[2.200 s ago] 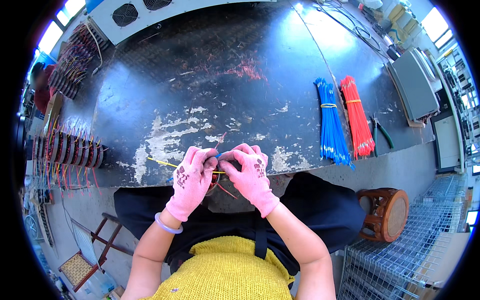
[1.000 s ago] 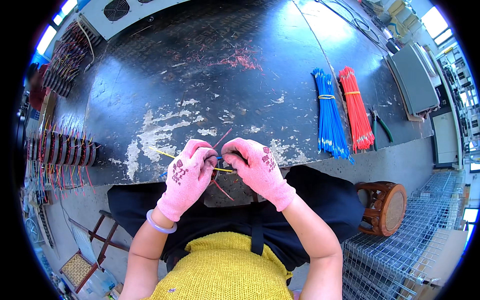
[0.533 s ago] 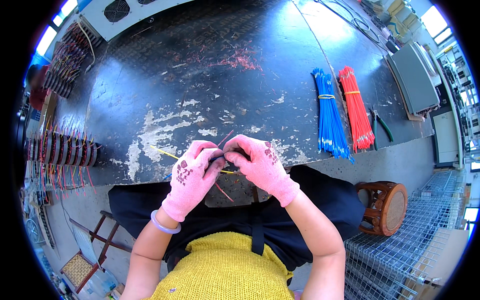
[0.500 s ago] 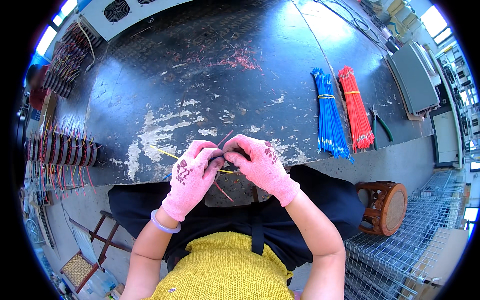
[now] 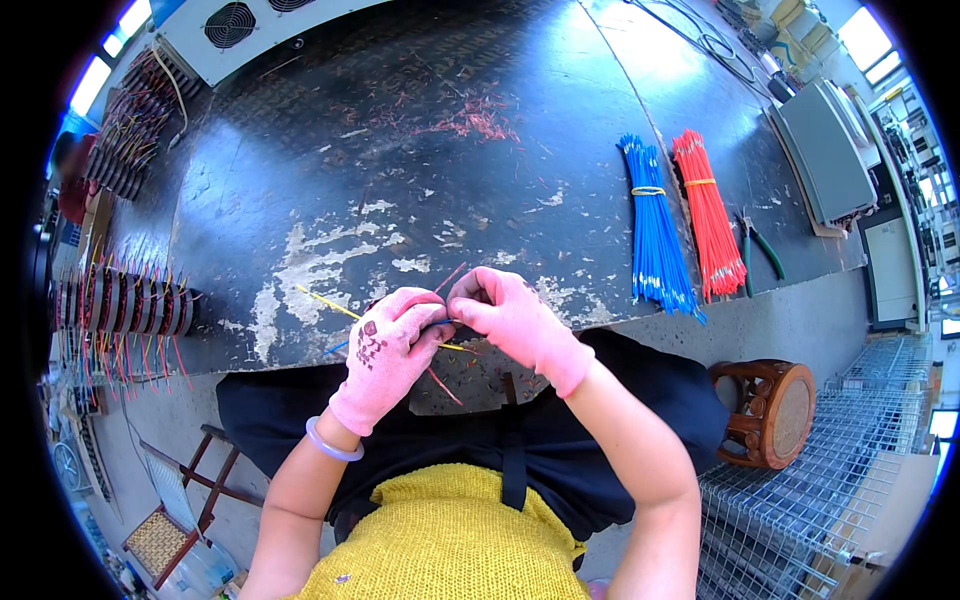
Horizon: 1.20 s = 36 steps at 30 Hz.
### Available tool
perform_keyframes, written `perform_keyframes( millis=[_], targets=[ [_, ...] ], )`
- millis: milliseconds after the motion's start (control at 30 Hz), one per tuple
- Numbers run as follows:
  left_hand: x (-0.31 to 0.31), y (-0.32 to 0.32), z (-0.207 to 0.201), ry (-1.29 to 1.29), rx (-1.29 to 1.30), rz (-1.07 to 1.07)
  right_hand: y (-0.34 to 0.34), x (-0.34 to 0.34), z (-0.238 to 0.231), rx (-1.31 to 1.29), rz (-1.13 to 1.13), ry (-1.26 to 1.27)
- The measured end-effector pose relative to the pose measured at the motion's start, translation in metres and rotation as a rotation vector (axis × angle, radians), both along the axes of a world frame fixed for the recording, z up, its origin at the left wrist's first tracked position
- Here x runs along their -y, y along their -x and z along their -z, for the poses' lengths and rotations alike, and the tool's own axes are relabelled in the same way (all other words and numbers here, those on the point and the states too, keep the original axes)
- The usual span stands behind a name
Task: The person is assembling motor components by inserting wires into a stator and using pliers to trim them. They handle wire bundles and move completed assemblies into a stack on the workbench.
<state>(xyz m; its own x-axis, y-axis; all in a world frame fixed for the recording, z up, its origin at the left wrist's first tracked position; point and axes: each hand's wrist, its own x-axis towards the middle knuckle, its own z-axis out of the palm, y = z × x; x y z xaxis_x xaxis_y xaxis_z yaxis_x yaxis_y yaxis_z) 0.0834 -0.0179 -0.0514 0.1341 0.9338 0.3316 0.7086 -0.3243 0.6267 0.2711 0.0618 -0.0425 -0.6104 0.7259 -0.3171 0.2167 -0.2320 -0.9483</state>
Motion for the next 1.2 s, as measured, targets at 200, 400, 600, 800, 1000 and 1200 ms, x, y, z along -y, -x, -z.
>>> perform_keyframes(
  millis=[200,400,600,800,1000,1200],
  targets=[
    [-0.001,0.003,0.003,0.021,0.021,0.006,-0.009,0.021,-0.008,0.347,0.135,-0.584],
    [-0.001,0.001,0.001,0.048,0.027,0.003,-0.013,0.03,0.013,0.464,-0.031,-1.437],
    [-0.003,0.003,0.001,0.041,0.059,0.023,-0.009,0.014,0.019,0.391,-0.152,-0.959],
    [-0.002,0.004,0.0,0.062,0.077,0.02,-0.009,-0.001,-0.008,0.244,-0.222,0.143],
    [-0.002,0.001,0.001,0.05,0.068,-0.002,-0.019,0.018,-0.003,0.385,-0.202,-1.238],
    [-0.002,0.003,0.001,0.047,0.056,0.016,0.0,0.004,-0.009,0.302,-0.094,-0.446]
  ],
)
